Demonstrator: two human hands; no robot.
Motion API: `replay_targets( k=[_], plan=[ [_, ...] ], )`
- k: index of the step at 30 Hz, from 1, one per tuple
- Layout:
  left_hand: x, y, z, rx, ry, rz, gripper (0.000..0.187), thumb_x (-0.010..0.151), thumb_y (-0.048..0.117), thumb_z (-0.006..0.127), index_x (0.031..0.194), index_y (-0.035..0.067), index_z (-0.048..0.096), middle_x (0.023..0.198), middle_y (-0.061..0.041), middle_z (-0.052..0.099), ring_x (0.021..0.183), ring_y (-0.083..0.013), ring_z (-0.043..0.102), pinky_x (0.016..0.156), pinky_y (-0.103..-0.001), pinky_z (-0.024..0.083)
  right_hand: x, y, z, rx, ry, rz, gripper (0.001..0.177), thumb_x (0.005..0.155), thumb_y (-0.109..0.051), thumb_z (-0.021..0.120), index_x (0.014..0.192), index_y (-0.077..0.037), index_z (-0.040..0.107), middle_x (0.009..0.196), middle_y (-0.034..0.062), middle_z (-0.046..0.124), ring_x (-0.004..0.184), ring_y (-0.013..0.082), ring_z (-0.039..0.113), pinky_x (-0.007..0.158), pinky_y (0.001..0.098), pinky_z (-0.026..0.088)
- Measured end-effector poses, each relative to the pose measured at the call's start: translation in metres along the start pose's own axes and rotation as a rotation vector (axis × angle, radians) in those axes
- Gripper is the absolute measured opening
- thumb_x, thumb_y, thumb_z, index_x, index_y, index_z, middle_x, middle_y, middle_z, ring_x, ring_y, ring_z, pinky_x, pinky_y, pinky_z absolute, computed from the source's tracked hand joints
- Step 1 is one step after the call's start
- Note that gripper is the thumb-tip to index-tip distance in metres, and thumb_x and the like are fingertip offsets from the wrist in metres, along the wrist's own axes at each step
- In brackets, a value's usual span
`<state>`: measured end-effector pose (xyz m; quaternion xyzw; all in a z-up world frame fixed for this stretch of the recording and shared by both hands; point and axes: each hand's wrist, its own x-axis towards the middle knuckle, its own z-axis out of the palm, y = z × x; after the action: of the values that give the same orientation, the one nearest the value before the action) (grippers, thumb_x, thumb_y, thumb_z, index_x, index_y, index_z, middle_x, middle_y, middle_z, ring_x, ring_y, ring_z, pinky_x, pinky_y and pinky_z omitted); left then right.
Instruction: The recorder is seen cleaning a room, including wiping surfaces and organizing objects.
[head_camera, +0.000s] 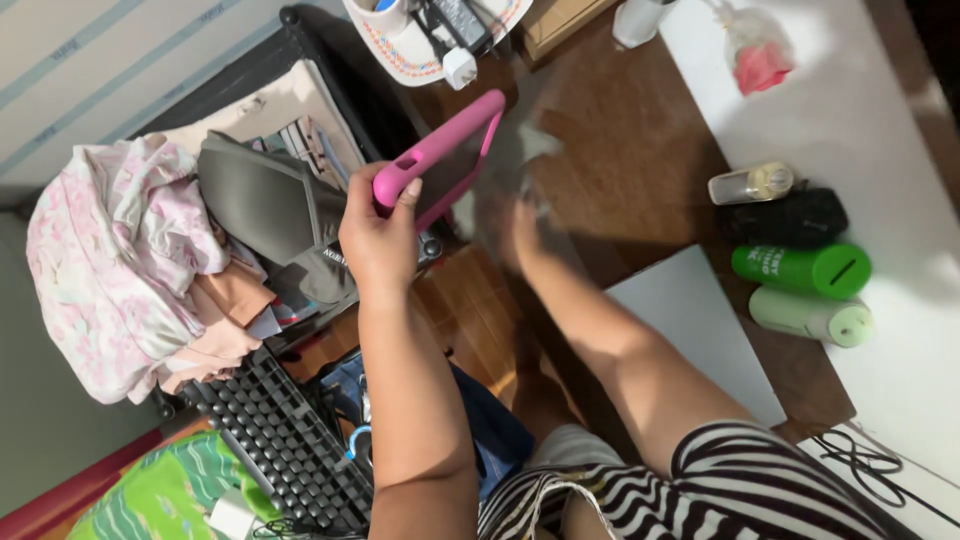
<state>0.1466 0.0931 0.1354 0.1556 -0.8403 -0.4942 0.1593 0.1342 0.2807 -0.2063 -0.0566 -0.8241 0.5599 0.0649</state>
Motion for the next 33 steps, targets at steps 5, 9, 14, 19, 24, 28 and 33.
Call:
replay_targets(
  k=[5, 9, 14, 19, 24, 28, 33],
  plan=[
    [-0.002, 0.009, -0.004, 0.002, -0.071, -0.054, 0.029, 0.091, 0.021, 0.082, 0.114, 0.011, 0.067, 0.095, -0.004, 0.072, 0.086, -0.014, 0.066, 0.082, -0.027, 0.055, -0.095, 0.064, -0.068, -0.516, -0.461, -0.724, 0.022, 0.094, -0.015, 0.063, 0.116, -0.017, 0.067, 0.146, 0.0167, 0.056, 0.129, 0.0357, 0.051, 0.106, 0.0512, 0.042],
    [-0.008, 0.009, -0.005, -0.004, -0.076, -0.102, 0.03, 0.091, 0.022, 0.083, 0.114, 0.011, 0.067, 0.093, -0.004, 0.072, 0.084, -0.0141, 0.065, 0.082, -0.028, 0.055, -0.03, 0.008, -0.156, -0.798, -0.469, -0.38, 0.055, 0.072, -0.006, 0.059, 0.124, -0.017, 0.071, 0.143, 0.0192, 0.055, 0.129, 0.0381, 0.051, 0.1, 0.0553, 0.041],
    [-0.021, 0.007, 0.0, 0.034, -0.099, -0.078, 0.03, 0.09, 0.022, 0.082, 0.114, 0.012, 0.067, 0.096, -0.004, 0.073, 0.085, -0.0148, 0.066, 0.082, -0.028, 0.054, 0.077, 0.07, -0.212, -0.946, 0.233, 0.036, 0.059, 0.082, -0.018, 0.068, 0.14, -0.012, 0.058, 0.158, 0.0298, 0.028, 0.132, 0.0503, 0.04, 0.107, 0.059, 0.032],
    [-0.034, 0.008, -0.008, 0.009, -0.141, -0.068, 0.029, 0.092, 0.021, 0.082, 0.115, 0.012, 0.067, 0.097, -0.004, 0.072, 0.087, -0.015, 0.064, 0.083, -0.028, 0.053, 0.051, 0.077, -0.163, -1.001, 0.249, 0.279, 0.052, 0.088, -0.014, 0.058, 0.14, -0.017, 0.054, 0.162, 0.0209, 0.032, 0.128, 0.0442, 0.046, 0.104, 0.0516, 0.04],
    [-0.037, 0.013, -0.004, -0.047, -0.16, -0.052, 0.027, 0.092, 0.019, 0.081, 0.114, 0.012, 0.067, 0.095, -0.004, 0.072, 0.086, -0.0138, 0.063, 0.083, -0.027, 0.053, -0.079, 0.013, -0.078, 0.3, 0.316, 0.301, 0.051, 0.113, -0.032, 0.042, 0.154, -0.006, 0.058, 0.1, 0.0108, 0.057, 0.089, 0.0221, 0.055, 0.074, 0.0374, 0.047],
    [-0.043, 0.01, 0.0, -0.05, -0.148, -0.043, 0.027, 0.091, 0.02, 0.082, 0.114, 0.013, 0.068, 0.095, -0.002, 0.073, 0.085, -0.012, 0.064, 0.082, -0.026, 0.054, -0.16, -0.018, -0.071, -0.54, -0.182, 0.033, 0.044, 0.102, -0.015, 0.053, 0.145, -0.015, 0.061, 0.129, 0.0179, 0.064, 0.109, 0.0346, 0.064, 0.093, 0.0421, 0.053],
    [-0.053, -0.001, 0.005, -0.096, -0.133, 0.014, 0.027, 0.091, 0.019, 0.082, 0.113, 0.013, 0.068, 0.096, -0.004, 0.073, 0.087, -0.0124, 0.066, 0.084, -0.027, 0.055, -0.19, 0.007, -0.084, -0.469, -0.525, -0.146, 0.045, 0.078, -0.005, 0.064, 0.123, -0.012, 0.07, 0.152, 0.0206, 0.049, 0.127, 0.0426, 0.05, 0.103, 0.0464, 0.045]
  ],
)
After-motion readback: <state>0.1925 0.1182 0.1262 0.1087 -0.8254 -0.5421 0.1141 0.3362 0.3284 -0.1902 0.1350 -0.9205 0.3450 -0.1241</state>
